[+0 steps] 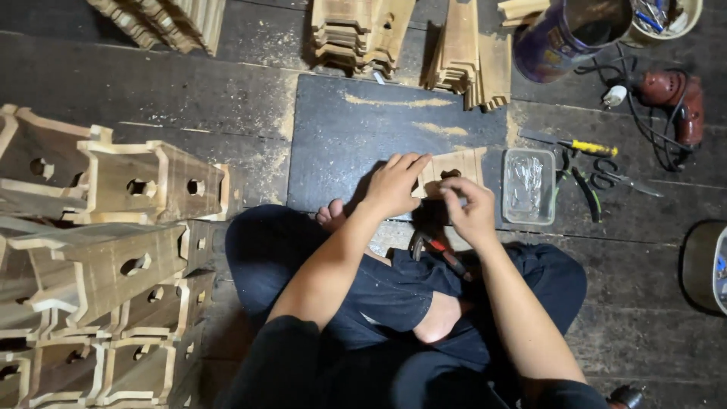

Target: Assembling small wooden boxes by aligning pre-cut panels and hammering nails into them.

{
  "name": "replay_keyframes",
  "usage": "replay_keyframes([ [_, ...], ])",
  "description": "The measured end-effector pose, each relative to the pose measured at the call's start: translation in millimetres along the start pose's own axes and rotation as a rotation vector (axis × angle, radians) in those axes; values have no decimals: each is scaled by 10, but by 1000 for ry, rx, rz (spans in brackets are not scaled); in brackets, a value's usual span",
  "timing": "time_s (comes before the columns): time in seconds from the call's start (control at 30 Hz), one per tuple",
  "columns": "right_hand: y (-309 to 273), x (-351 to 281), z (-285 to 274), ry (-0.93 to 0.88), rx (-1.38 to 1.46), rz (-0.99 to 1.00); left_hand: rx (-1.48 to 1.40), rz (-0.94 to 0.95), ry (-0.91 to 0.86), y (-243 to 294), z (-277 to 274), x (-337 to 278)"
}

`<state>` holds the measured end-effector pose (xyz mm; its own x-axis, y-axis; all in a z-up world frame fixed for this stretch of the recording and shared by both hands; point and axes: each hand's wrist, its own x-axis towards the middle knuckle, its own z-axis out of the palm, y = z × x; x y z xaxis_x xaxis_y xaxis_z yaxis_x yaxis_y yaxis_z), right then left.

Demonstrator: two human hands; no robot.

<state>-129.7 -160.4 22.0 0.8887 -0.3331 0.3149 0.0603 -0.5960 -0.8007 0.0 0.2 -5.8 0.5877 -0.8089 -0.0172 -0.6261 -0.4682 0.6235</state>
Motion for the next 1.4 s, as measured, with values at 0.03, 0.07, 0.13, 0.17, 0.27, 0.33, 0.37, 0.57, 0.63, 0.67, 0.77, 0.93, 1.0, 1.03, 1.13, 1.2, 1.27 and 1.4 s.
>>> replay_keyframes([
  [0.03,-18,30,31,-6,1,-3,-1,-5,4,-18,-18,9],
  [0.07,-32,29,48,-29,-65,-109,-10,-6,-15,-21,-13,7],
  [0.13,67,19,71,-55,-134,-213,-23,-7,-36,-20,-5,9],
  [0.17,175,8,75,-58,-201,-246,-24,-10,-36,-15,-5,9],
  [0.27,312,16,100,-59,-284,-279,-21,-20,-42,-27,9,25],
  [0.33,351,7,107,-57,-302,-277,-19,-25,-50,-28,26,25],
  [0.37,376,1,109,-67,-327,-272,-15,-20,-48,-25,25,22],
  [0.57,314,66,104,-154,-492,-296,-23,-21,-51,-2,-19,27],
  [0.63,297,44,107,-185,-557,-302,-36,-22,-66,10,18,7],
  [0.67,307,67,124,-201,-630,-336,-19,-18,-56,-1,15,11],
  [0.77,342,84,175,-228,-770,-425,5,-16,-43,-17,2,9],
  [0.93,234,80,208,-244,-881,-497,23,-14,-19,-13,4,-16],
  [1.0,264,78,164,-235,-671,-339,-45,-20,-27,25,-67,-54],
  [1.03,193,70,130,-236,-670,-345,-45,-23,-23,9,-80,-49],
  [1.13,91,28,-6,-144,-377,-202,-53,-21,-23,-15,-61,-20],
  [1.2,144,-24,-91,-108,-286,-150,-76,-11,-33,-16,-25,-2],
  [1.27,166,5,-107,-140,-307,-187,-64,-9,-28,-18,-21,-11],
  [1.4,-13,109,-54,-201,-336,-256,-50,-18,-12,-14,-30,-22],
])
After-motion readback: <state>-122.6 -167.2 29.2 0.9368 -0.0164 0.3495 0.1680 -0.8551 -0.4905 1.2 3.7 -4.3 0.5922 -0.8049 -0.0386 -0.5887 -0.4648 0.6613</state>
